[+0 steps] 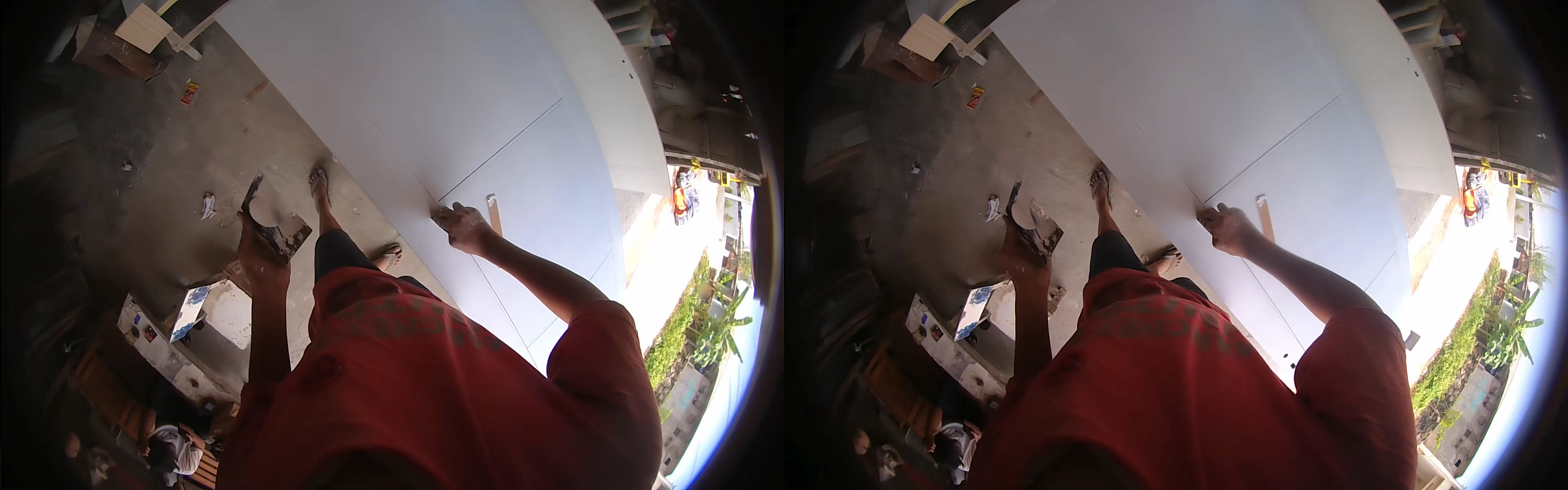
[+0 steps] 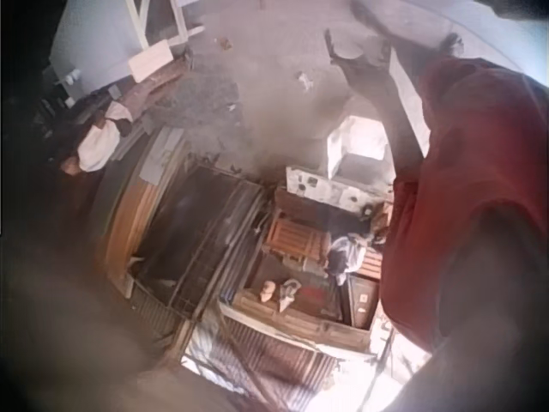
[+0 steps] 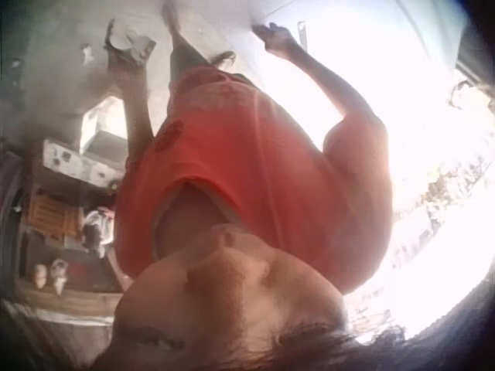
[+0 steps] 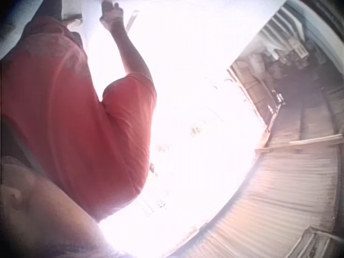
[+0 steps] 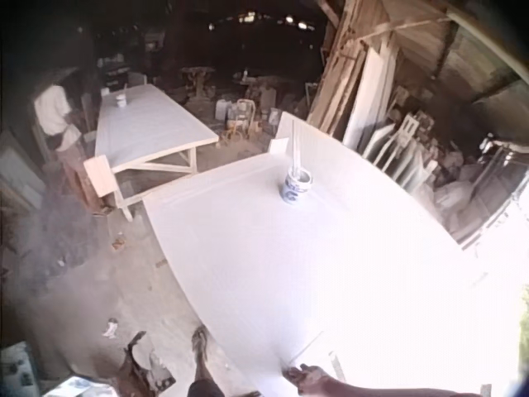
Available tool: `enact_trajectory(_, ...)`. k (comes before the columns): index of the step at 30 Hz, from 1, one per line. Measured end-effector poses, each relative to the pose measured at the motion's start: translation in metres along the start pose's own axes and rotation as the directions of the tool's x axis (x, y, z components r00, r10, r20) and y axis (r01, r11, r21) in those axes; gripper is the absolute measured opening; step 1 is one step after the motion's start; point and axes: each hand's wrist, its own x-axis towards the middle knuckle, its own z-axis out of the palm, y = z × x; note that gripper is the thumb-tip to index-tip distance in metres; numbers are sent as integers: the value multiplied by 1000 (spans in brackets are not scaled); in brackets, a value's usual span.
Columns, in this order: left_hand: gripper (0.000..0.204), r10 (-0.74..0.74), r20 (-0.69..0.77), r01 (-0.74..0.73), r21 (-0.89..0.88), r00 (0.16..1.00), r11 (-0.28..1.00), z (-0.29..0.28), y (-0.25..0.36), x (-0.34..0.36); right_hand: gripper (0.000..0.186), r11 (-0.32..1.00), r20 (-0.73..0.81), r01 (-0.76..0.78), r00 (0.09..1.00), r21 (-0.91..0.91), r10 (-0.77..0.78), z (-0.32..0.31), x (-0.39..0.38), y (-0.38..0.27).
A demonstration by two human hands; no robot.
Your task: The person applies filler to a white door using a putty knife and a metal plate. They scoop filler onto the door surface to fill grooves and use a small wooden strip as a guide to ensure smooth application along straight lines.
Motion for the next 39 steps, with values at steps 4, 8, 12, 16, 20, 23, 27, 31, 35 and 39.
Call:
enact_trajectory(4,46,-222,152,239,-100,963,966,2,-72,-62,30,755,-86,-189,947,628,309,18,-76,-25)
enact_trajectory(8,43,-134,347,-50,473,928,880,38,-110,-108,44,346,-247,77,842,935,480,-51,-91,-88)
enact_trajectory(12,42,-517,342,566,-54,785,823,31,-129,-95,51,680,-738,425,623,598,260,-97,-87,-124)
enact_trajectory(16,42,-363,375,389,7,853,921,91,-115,-116,52,642,-727,436,621,631,292,-86,-91,-132)
enact_trajectory(20,40,-144,251,135,50,957,990,122,-93,-138,31,454,-617,466,737,759,275,-65,-99,-122)
enact_trajectory(23,40,-125,219,109,81,968,991,119,-94,-147,20,-697,-60,265,951,666,304,-72,-103,-122)
enact_trajectory(27,41,-98,162,85,89,982,992,114,-117,-161,16,-974,-4,-155,988,163,-157,-81,-81,-120)
enact_trajectory(31,51,76,164,-91,87,984,992,103,-115,-157,14,-986,198,-112,976,121,-86,-49,-72,-117)
enact_trajectory(35,51,-42,285,29,52,958,998,107,-132,-169,22,-843,202,64,959,534,200,14,-31,-111)
enact_trajectory(39,52,-191,297,216,-53,935,975,77,-163,-166,35,58,-509,513,821,856,259,-7,-38,-127)
